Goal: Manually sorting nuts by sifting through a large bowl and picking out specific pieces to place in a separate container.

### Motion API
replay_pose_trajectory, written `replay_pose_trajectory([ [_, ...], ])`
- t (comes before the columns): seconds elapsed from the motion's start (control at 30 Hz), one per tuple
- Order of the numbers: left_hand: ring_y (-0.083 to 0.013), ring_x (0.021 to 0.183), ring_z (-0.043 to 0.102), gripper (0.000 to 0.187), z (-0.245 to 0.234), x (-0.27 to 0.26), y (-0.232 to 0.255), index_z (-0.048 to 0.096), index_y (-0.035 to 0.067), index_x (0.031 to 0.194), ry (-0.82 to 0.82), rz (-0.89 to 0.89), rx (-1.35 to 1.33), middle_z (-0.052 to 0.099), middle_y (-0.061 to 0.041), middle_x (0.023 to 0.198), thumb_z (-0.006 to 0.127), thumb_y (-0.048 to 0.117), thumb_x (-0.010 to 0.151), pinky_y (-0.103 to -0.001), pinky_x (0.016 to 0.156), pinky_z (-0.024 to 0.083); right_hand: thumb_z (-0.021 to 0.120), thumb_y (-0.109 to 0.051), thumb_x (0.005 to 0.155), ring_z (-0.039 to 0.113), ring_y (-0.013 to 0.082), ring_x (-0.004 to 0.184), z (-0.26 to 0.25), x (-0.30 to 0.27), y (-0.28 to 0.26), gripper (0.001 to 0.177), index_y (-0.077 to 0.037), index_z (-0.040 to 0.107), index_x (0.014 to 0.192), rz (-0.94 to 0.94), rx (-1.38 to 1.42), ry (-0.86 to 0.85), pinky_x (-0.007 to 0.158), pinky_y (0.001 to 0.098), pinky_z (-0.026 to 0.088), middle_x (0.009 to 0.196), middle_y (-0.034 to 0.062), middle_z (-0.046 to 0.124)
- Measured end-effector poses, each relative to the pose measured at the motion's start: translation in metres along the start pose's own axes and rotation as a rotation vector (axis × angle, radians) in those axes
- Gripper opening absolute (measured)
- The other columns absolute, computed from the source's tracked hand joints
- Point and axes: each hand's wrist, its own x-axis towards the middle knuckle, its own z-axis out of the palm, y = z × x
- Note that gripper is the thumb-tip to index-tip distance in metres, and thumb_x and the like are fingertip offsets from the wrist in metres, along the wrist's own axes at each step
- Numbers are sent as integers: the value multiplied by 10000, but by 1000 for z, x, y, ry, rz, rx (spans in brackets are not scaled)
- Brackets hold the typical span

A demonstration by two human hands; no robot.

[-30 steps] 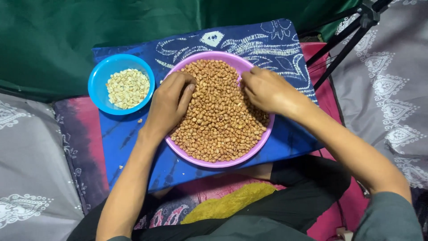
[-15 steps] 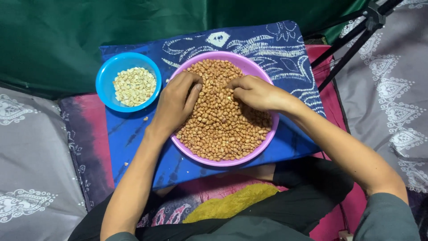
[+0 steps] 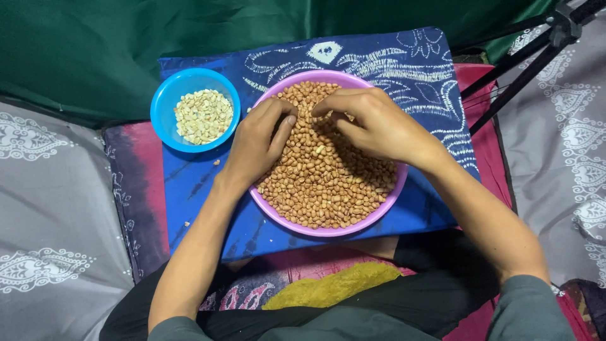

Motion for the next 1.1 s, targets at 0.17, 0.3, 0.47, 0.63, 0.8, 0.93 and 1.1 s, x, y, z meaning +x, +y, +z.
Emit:
replay_pose_trajectory([
  [0.17, -351, 971, 692, 101, -1, 2, 4, 652, 98, 1081, 79, 32, 6, 681, -90, 982, 562, 144, 1075, -435, 862, 547, 635, 72, 888, 708, 365, 960, 13, -8, 31, 236, -10, 761, 1070, -164, 57, 70, 890, 470, 557, 999, 180, 746],
  [0.3, -319, 891, 694, 96, 8, -5, -8, 689, 128, 1090, 70, 53, 9, 677, -67, 912, 613, 170, 1050, -422, 810, 564, 672, 8, 908, 711, 312, 924, 33, -15, 51, 162, -44, 779, 1018, -233, 179, -71, 881, 439, 575, 975, 162, 754],
  [0.47, -359, 874, 701, 129, 18, -9, -2, 698, 98, 1101, -63, 83, -2, 682, -119, 903, 605, 153, 1032, -443, 767, 581, 727, 15, 852, 717, 321, 928, 42, -18, 73, 160, -17, 779, 999, -188, 81, -94, 842, 444, 584, 960, 136, 744],
  [0.63, -401, 904, 692, 145, 21, -6, 10, 677, 57, 1126, -165, 73, 22, 659, -162, 930, 576, 118, 1041, -484, 770, 586, 736, 24, 845, 718, 291, 950, 32, -23, 70, 175, 4, 790, 1010, -88, -33, -95, 884, 397, 580, 949, 135, 747],
  [0.8, -348, 947, 689, 176, 21, -8, 4, 689, 86, 1143, -107, 106, 31, 657, -112, 963, 570, 182, 1056, -442, 813, 584, 713, 4, 904, 713, 315, 949, 26, -29, 75, 118, -1, 758, 1013, -184, 14, 92, 869, 446, 579, 979, 137, 712],
  [0.93, -324, 868, 681, 113, 8, -4, -5, 710, 104, 1083, 1, 102, 41, 665, -79, 915, 636, 165, 1025, -420, 786, 571, 703, -71, 943, 673, 335, 1006, 51, -21, 67, 112, -13, 774, 1009, -258, 107, 136, 921, 441, 546, 1035, 174, 716],
  [1.1, -325, 821, 658, 75, -17, 1, -8, 683, 100, 1068, 129, 29, 77, 623, -77, 866, 649, 165, 1053, -415, 750, 550, 701, -206, 963, 627, 375, 1027, 55, -16, 61, 158, -70, 764, 1016, -350, -21, -14, 896, 495, 528, 1067, 138, 685],
])
